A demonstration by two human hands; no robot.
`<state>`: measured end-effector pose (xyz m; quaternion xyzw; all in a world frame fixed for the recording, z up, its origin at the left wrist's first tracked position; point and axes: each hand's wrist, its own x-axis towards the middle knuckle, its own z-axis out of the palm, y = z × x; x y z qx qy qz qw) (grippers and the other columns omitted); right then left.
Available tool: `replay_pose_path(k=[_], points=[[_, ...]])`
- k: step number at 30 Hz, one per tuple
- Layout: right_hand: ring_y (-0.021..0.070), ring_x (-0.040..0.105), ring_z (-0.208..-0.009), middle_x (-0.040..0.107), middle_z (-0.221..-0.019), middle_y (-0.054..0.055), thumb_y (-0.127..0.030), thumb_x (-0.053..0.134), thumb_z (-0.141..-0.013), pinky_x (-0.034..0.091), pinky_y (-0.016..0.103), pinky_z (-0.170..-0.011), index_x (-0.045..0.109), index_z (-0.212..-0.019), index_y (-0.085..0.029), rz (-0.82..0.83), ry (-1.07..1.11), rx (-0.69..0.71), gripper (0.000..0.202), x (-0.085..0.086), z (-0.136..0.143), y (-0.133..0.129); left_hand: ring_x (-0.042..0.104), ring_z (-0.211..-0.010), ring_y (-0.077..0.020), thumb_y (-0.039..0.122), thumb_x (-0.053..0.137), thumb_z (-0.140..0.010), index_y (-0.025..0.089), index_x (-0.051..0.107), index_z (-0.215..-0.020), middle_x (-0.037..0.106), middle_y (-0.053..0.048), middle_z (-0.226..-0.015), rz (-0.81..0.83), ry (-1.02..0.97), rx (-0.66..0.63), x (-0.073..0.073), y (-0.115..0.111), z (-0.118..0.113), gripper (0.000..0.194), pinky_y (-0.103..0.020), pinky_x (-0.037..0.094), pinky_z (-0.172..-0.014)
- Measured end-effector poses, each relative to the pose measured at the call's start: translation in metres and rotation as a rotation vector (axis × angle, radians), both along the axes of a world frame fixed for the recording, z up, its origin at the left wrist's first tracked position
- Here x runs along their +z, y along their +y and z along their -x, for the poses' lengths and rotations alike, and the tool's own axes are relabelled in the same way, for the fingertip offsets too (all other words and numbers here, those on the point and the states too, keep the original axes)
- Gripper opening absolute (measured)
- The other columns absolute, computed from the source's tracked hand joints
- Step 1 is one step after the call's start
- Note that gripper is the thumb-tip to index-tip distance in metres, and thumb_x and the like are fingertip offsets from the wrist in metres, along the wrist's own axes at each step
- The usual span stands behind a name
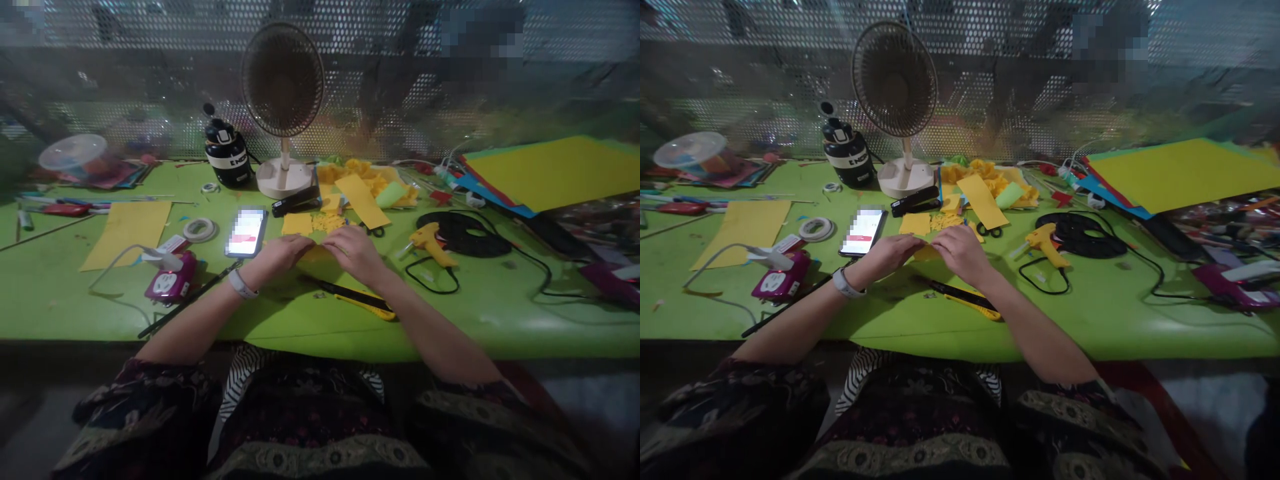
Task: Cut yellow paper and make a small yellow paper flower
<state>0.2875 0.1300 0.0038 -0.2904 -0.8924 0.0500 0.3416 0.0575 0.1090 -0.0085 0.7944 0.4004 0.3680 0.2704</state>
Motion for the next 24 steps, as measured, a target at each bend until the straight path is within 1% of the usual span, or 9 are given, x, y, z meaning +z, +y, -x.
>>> replay_pose_path(k=[5,8,10,12,16,19,21,22,24], points=[[0.0248,0.064,-0.091,0.074,-0.092,0.009,-0.027,0.052,-0.104,0.045,0.041,-0.085,0.074,-0.095,-0.021,-0.036,-0.023,0.003,0.024,-0.002,0.004,-0.004,0.064,-0.081,-0.0231,0.041,0.061,-0.097,0.023,0.075,-0.105,0.073,-0.01,-0.091,-0.013,0.002,-0.006,0.001,-0.003,-0.003,0.024,-0.044,0.052,-0.092],[0.0242,0.063,-0.088,0.074,-0.09,0.009,-0.026,0.053,-0.104,0.045,0.04,-0.084,0.074,-0.093,-0.02,-0.066,-0.033,-0.008,0.024,-0.001,0.006,-0.005,0.064,-0.08,-0.0232,0.037,0.06,-0.097,0.024,0.076,-0.102,0.072,-0.009,-0.088,-0.044,0.016,-0.013,0.002,-0.003,-0.004,0.021,-0.051,0.049,-0.101],[0.0244,0.064,-0.089,0.074,-0.09,0.008,-0.024,0.054,-0.103,0.045,0.041,-0.085,0.073,-0.093,-0.02,-0.068,-0.032,-0.031,0.022,0.001,0.003,-0.004,0.065,-0.081,-0.0235,0.035,0.061,-0.096,0.024,0.076,-0.1,0.072,-0.008,-0.085,-0.063,0.002,-0.007,0.003,0.0,-0.001,0.019,-0.054,0.046,-0.107],[0.0249,0.065,-0.091,0.074,-0.092,0.008,-0.023,0.056,-0.102,0.044,0.041,-0.085,0.074,-0.094,-0.02,-0.054,-0.03,-0.055,0.02,0.005,-0.002,-0.001,0.066,-0.085,-0.0245,0.033,0.062,-0.095,0.024,0.076,-0.098,0.072,-0.007,-0.087,-0.068,-0.016,0.021,0.005,0.005,0.006,0.016,-0.054,0.044,-0.109],[0.0253,0.066,-0.093,0.075,-0.096,0.009,-0.023,0.058,-0.101,0.045,0.041,-0.085,0.074,-0.095,-0.02,-0.055,0.005,-0.111,0.018,0.008,-0.011,0.008,0.069,-0.097,-0.0282,0.033,0.062,-0.094,0.023,0.075,-0.099,0.075,-0.011,-0.098,-0.067,0.033,0.132,0.013,0.011,0.019,0.017,-0.051,0.049,-0.104],[0.025,0.067,-0.092,0.076,-0.097,0.009,-0.023,0.058,-0.101,0.046,0.04,-0.084,0.074,-0.094,-0.021,-0.066,0.026,-0.131,0.018,0.006,-0.011,0.01,0.069,-0.108,-0.0302,0.034,0.062,-0.096,0.021,0.072,-0.116,0.074,-0.014,-0.117,-0.158,0.048,0.186,0.016,0.007,0.018,0.026,-0.049,0.052,-0.102],[0.0249,0.067,-0.092,0.076,-0.096,0.009,-0.023,0.056,-0.102,0.046,0.04,-0.084,0.074,-0.095,-0.02,-0.071,0.014,-0.095,0.019,0.003,-0.008,0.008,0.069,-0.114,-0.0303,0.036,0.065,-0.095,0.021,0.067,-0.128,0.072,-0.015,-0.126,-0.239,0.071,0.153,0.014,0.003,0.013,0.037,-0.048,0.052,-0.103],[0.0248,0.066,-0.092,0.076,-0.095,0.01,-0.023,0.056,-0.102,0.047,0.04,-0.084,0.074,-0.096,-0.019,-0.078,0.004,-0.069,0.02,0.002,-0.006,0.007,0.07,-0.112,-0.0291,0.037,0.066,-0.096,0.02,0.067,-0.129,0.073,-0.014,-0.124,-0.274,0.098,0.12,0.013,0.001,0.01,0.037,-0.049,0.053,-0.103],[0.0245,0.066,-0.092,0.075,-0.094,0.01,-0.024,0.054,-0.103,0.047,0.041,-0.085,0.074,-0.097,-0.018,-0.108,-0.017,-0.027,0.021,0.0,-0.001,0.003,0.073,-0.097,-0.0248,0.036,0.06,-0.1,0.019,0.071,-0.119,0.077,-0.011,-0.106,-0.338,0.187,0.052,0.009,-0.001,0.005,0.028,-0.048,0.056,-0.099]])
